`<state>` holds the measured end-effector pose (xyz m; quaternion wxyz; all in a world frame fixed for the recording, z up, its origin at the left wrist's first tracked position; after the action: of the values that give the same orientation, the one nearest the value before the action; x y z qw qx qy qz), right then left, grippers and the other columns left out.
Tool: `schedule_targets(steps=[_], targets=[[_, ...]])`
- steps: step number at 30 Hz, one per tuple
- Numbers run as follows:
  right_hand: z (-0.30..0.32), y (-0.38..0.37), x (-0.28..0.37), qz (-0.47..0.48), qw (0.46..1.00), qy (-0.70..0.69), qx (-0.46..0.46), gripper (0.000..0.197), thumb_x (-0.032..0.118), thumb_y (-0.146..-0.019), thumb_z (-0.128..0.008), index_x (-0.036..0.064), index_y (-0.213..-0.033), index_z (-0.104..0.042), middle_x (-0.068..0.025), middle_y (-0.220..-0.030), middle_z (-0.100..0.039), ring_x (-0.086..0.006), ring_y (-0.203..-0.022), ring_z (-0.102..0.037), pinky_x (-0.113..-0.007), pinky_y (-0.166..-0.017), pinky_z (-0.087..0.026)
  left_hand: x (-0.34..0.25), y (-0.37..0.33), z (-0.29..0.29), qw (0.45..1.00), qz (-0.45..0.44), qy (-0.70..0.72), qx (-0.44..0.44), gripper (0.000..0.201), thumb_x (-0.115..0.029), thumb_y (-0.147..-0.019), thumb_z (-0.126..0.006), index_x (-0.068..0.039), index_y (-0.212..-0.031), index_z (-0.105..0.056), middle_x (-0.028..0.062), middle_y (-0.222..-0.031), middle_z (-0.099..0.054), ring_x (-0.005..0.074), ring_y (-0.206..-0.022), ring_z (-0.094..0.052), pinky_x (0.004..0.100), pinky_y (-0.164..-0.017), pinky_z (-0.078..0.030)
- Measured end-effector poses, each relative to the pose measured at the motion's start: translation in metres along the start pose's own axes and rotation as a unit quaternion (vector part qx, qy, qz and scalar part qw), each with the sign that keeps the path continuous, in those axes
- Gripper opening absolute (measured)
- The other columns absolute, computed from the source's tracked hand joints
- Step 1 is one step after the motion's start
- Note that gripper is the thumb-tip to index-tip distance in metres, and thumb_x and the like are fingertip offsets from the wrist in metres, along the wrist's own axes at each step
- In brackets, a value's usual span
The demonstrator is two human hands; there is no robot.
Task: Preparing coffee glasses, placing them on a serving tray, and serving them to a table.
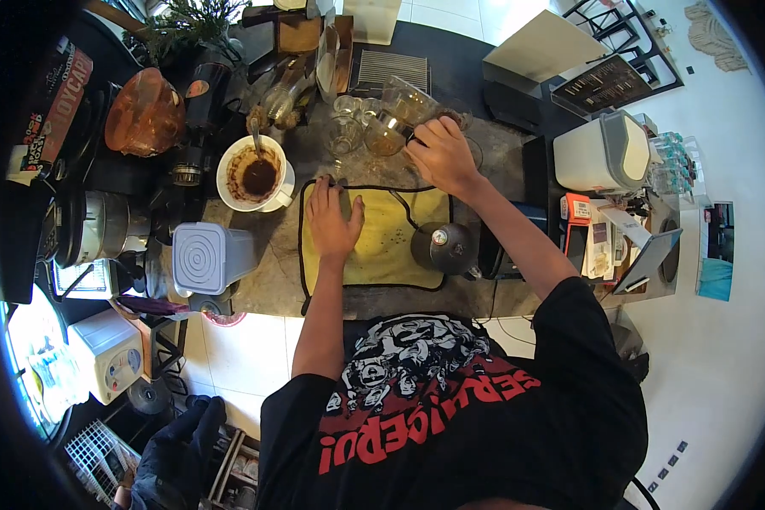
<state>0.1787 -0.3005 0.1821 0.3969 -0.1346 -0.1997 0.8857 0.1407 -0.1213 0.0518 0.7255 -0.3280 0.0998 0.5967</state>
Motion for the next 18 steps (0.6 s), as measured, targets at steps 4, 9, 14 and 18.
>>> schedule_targets(steps=[4,9,14,18], targets=[[-0.003,0.003,0.006,0.037,0.999,0.020,0.017,0.012,0.008,-0.072,-0.066,0.0082,-0.084,-0.067,-0.0044,-0.091,-0.054,-0.0215,-0.093,-0.052,-0.036,-0.094,-0.040,0.002,0.001,-0.002,1.000,0.007,0.005,0.000,0.039,-0.032,-0.091,-0.065,-0.001,-0.112,-0.060,0.0211,-0.141,-0.051,0.0391,-0.135,-0.043,0.0516,-0.112,-0.031],[-0.008,0.010,0.012,0.091,0.995,0.028,0.018,0.014,0.009,-0.072,-0.065,0.0082,-0.086,-0.065,-0.0038,-0.093,-0.055,-0.0211,-0.094,-0.052,-0.036,-0.094,-0.040,-0.001,0.001,0.001,1.000,-0.009,0.008,-0.016,0.039,-0.032,-0.091,-0.065,-0.001,-0.113,-0.060,0.0206,-0.140,-0.052,0.0389,-0.135,-0.044,0.0516,-0.112,-0.031],[-0.006,0.014,0.018,0.152,0.988,0.035,0.009,0.015,0.012,-0.071,-0.064,0.0086,-0.086,-0.064,-0.0036,-0.093,-0.055,-0.0210,-0.094,-0.053,-0.036,-0.092,-0.040,0.002,0.004,0.001,1.000,-0.009,0.008,-0.022,0.039,-0.032,-0.091,-0.065,-0.001,-0.113,-0.060,0.0205,-0.139,-0.052,0.0390,-0.134,-0.044,0.0517,-0.111,-0.031],[0.012,0.009,0.008,0.097,0.994,0.009,-0.042,0.012,0.012,-0.072,-0.066,0.0080,-0.083,-0.063,-0.0042,-0.091,-0.055,-0.0222,-0.094,-0.054,-0.037,-0.089,-0.041,0.001,0.004,0.002,0.999,-0.015,0.023,-0.026,0.038,-0.031,-0.091,-0.066,-0.002,-0.114,-0.059,0.0204,-0.139,-0.053,0.0397,-0.134,-0.045,0.0520,-0.111,-0.031]])
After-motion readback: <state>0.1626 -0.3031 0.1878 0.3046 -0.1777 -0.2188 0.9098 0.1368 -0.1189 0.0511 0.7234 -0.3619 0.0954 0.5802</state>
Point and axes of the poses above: each hand's wrist, its own y-axis away from the middle knuckle, its own z-axis out of the back of the hand, x = y × z, the point moved 9 cm from there along -y, towards the middle knuckle
